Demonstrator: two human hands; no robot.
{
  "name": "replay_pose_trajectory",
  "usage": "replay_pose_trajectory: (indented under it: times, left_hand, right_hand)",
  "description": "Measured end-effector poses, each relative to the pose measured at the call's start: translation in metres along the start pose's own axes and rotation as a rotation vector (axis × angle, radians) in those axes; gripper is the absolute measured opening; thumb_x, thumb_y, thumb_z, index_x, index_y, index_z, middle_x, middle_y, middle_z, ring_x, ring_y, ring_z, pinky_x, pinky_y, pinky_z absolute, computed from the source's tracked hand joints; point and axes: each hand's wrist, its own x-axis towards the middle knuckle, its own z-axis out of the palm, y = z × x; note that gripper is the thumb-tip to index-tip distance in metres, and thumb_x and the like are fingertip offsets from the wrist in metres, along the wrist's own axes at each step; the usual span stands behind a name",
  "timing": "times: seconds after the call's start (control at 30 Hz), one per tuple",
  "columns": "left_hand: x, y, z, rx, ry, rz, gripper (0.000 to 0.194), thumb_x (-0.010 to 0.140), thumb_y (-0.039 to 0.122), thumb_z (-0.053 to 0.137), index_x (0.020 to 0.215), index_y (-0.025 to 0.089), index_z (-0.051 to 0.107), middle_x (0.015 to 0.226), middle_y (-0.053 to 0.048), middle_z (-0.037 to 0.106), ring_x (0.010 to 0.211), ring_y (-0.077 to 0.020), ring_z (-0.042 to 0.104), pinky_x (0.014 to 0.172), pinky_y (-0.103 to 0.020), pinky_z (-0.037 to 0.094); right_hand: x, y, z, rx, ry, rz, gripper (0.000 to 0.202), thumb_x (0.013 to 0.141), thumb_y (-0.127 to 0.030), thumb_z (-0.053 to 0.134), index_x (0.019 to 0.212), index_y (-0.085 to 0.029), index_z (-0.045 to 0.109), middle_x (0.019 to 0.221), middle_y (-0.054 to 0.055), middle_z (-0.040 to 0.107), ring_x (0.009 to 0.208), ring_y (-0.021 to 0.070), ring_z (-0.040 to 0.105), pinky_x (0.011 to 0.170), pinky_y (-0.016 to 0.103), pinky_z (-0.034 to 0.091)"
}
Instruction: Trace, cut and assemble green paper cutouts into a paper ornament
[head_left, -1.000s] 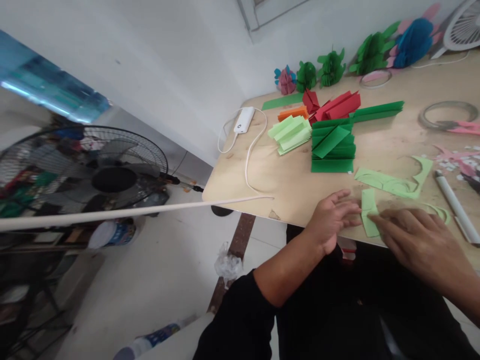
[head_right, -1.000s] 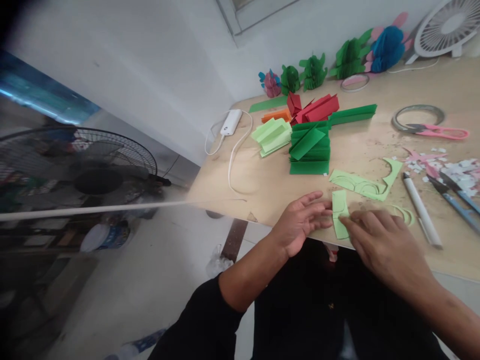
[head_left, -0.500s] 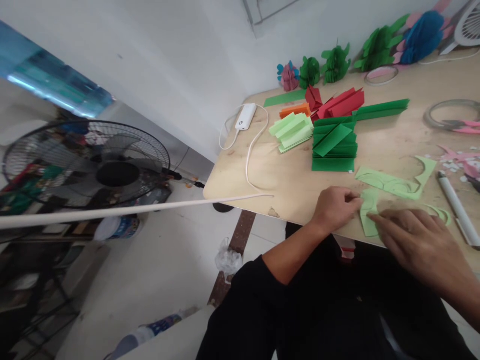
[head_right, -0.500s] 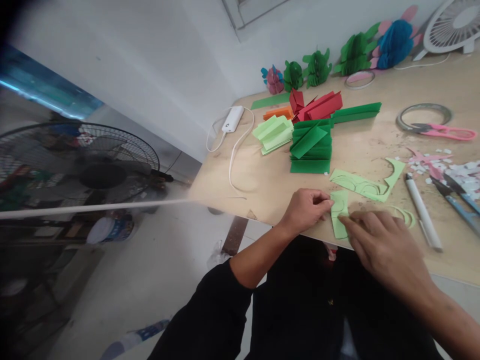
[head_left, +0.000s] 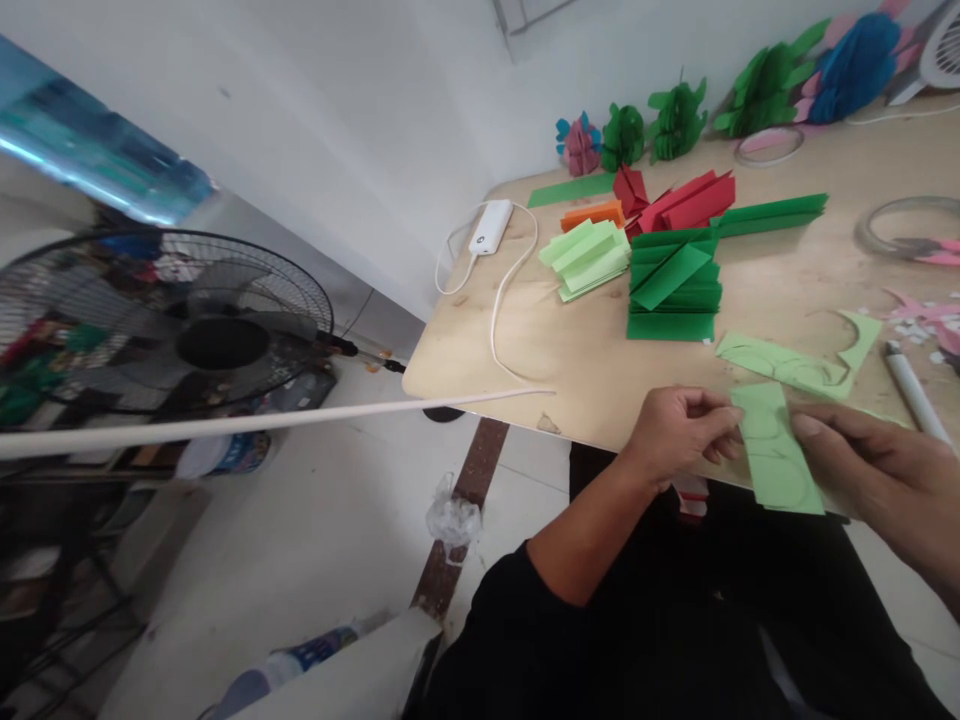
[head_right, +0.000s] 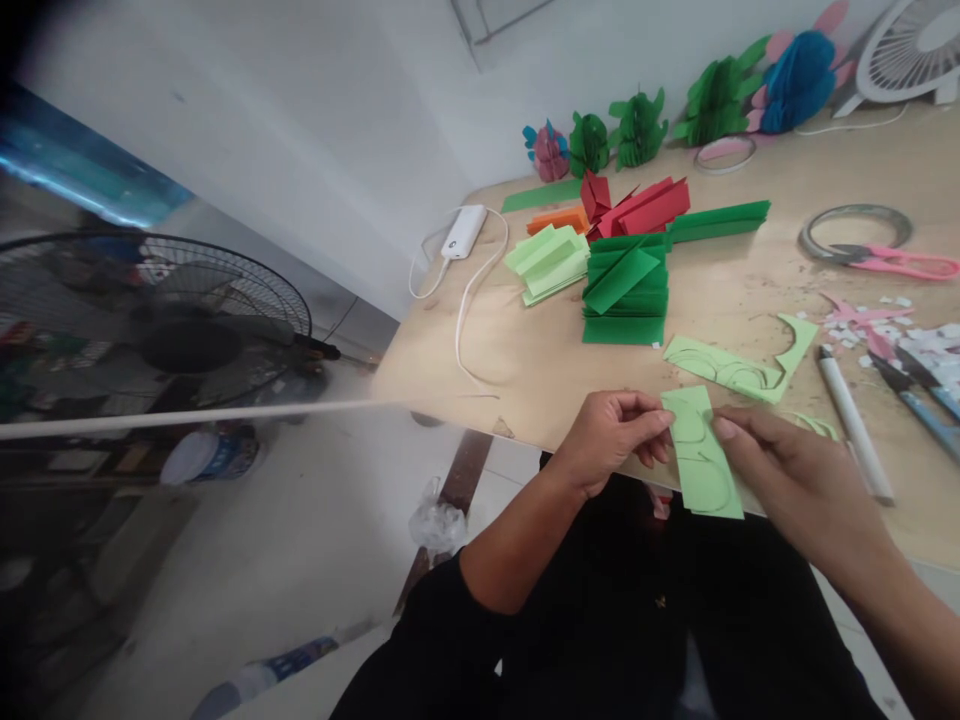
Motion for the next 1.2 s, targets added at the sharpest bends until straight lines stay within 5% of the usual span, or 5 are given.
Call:
replay_pose_trajectory:
  times: [0.13,0.43,0.67,1.2]
  left_hand:
    - [-0.005,-0.001,0.003,-0.015,-0.012,0.008,0.038,0.059,0.045,0.076,0.068,0.011,0.062,0.053,0.003,0.057,0.044,-0.0051,0.052,0.044,-0.017,0.041]
    - [-0.012,-0.011,0.013,-0.048,0.065,0.026,0.043,0.059,0.051,0.076,0.072,0.011,0.064,0.054,0.003,0.057,0.045,-0.0046,0.050,0.044,-0.017,0.039]
    - [-0.015,-0.016,0.014,-0.068,0.060,-0.012,0.047,0.057,0.053,0.076,0.073,0.012,0.064,0.052,0.004,0.055,0.038,-0.0053,0.048,0.036,-0.017,0.035]
    - [-0.020,-0.013,0.017,-0.099,0.053,-0.013,0.034,0.065,0.045,0.072,0.072,0.012,0.064,0.048,0.005,0.052,0.035,-0.0029,0.045,0.033,-0.014,0.030]
  right_hand:
    - [-0.004,-0.003,0.005,0.129,-0.041,0.180,0.045,0.068,-0.065,0.056,0.083,-0.026,0.070,0.063,-0.001,0.068,0.053,0.0177,0.059,0.045,0.029,0.045]
    - [-0.013,-0.015,0.013,0.153,0.114,0.390,0.046,0.061,-0.068,0.060,0.077,-0.026,0.069,0.055,-0.002,0.060,0.051,0.0157,0.051,0.047,0.031,0.039]
    - [-0.017,-0.017,0.020,0.195,0.198,0.448,0.042,0.061,-0.063,0.063,0.079,-0.027,0.070,0.071,-0.001,0.068,0.064,0.0180,0.057,0.057,0.033,0.042]
    - [-0.020,-0.028,0.024,0.154,0.257,0.442,0.035,0.066,-0.059,0.058,0.073,-0.026,0.066,0.057,-0.002,0.058,0.054,0.0155,0.047,0.052,0.033,0.035]
